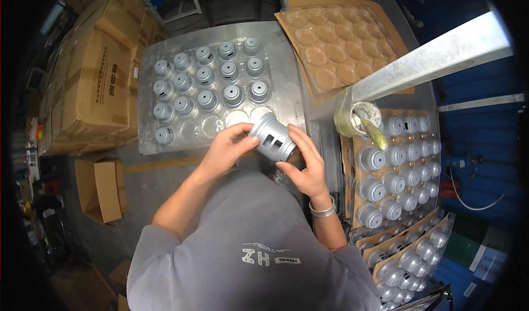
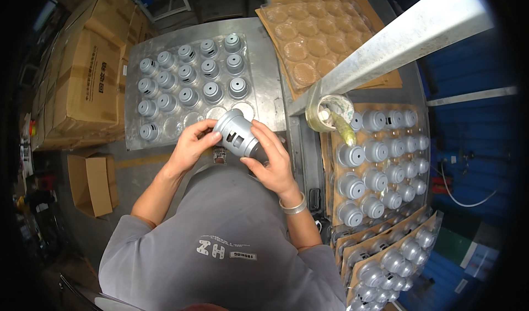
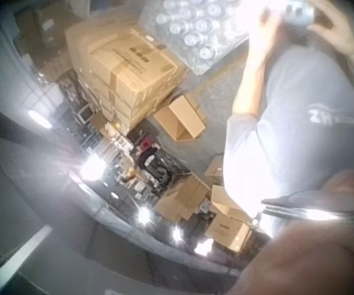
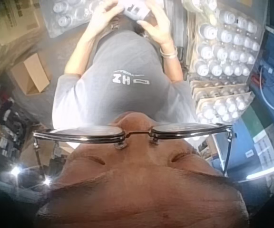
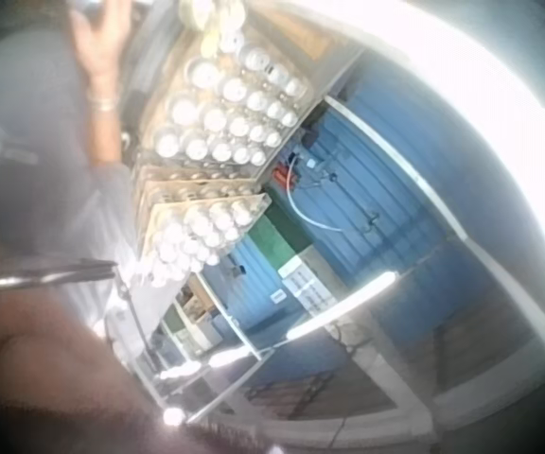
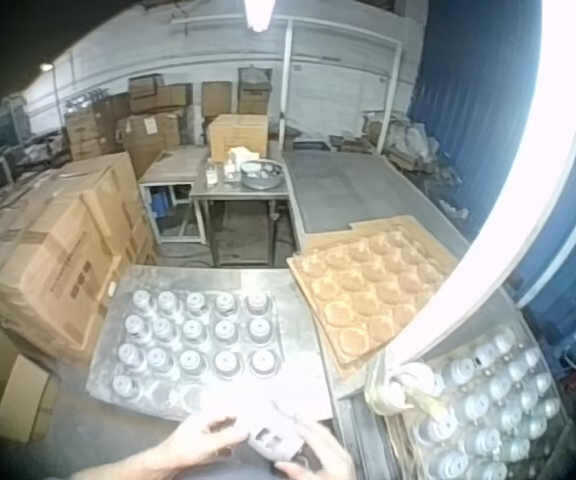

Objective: The person packages small metal parts by hand, placing them into plastic trays.

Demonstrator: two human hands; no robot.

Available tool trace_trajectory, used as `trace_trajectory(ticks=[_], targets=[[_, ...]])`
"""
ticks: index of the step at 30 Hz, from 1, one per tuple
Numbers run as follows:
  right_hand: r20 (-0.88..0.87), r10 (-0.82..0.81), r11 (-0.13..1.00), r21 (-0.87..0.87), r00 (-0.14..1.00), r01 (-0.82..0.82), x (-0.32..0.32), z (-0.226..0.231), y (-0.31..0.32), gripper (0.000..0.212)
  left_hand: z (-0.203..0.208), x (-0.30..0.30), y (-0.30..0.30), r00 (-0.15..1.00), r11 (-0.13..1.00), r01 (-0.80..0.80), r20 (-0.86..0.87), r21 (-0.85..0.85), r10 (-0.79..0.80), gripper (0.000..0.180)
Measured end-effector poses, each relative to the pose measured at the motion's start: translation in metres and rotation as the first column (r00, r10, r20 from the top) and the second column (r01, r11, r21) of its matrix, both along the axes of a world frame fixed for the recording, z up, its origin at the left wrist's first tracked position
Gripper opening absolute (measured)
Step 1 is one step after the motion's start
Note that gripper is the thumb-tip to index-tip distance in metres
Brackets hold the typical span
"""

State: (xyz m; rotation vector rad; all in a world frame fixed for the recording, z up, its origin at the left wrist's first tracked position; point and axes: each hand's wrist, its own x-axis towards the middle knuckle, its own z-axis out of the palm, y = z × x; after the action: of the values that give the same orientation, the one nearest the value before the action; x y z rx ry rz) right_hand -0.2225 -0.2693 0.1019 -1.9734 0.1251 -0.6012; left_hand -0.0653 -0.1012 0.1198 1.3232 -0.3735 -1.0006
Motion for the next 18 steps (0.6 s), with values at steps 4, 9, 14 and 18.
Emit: trace_trajectory(ticks=[4, 9, 14, 18], targets=[[0.015, 0.007, 0.998, -0.061, 1.0, -0.006, 0.002, -0.001, 0.005, 0.066, -0.005, 0.008, -0.008, 0.99, 1.0, -0.007, 0.141, 0.023, 0.003, 0.024], [0.013, -0.017, 0.999, -0.031, 1.0, 0.017, -0.001, 0.0, 0.008, 0.066, 0.006, 0.014, -0.007, 0.929, 0.941, 0.082, 0.317, 0.328, -0.191, 0.027], [-0.019, -0.039, 0.999, -0.013, 0.999, 0.038, -0.004, -0.005, 0.011, 0.066, 0.012, 0.008, -0.004, 0.887, 0.966, 0.087, 0.422, 0.243, -0.186, 0.039], [-0.054, -0.062, 0.997, 0.043, 0.997, 0.065, -0.006, -0.003, 0.011, 0.067, 0.01, 0.002, 0.0, 0.871, 0.973, 0.091, 0.456, 0.214, -0.182, 0.056]])
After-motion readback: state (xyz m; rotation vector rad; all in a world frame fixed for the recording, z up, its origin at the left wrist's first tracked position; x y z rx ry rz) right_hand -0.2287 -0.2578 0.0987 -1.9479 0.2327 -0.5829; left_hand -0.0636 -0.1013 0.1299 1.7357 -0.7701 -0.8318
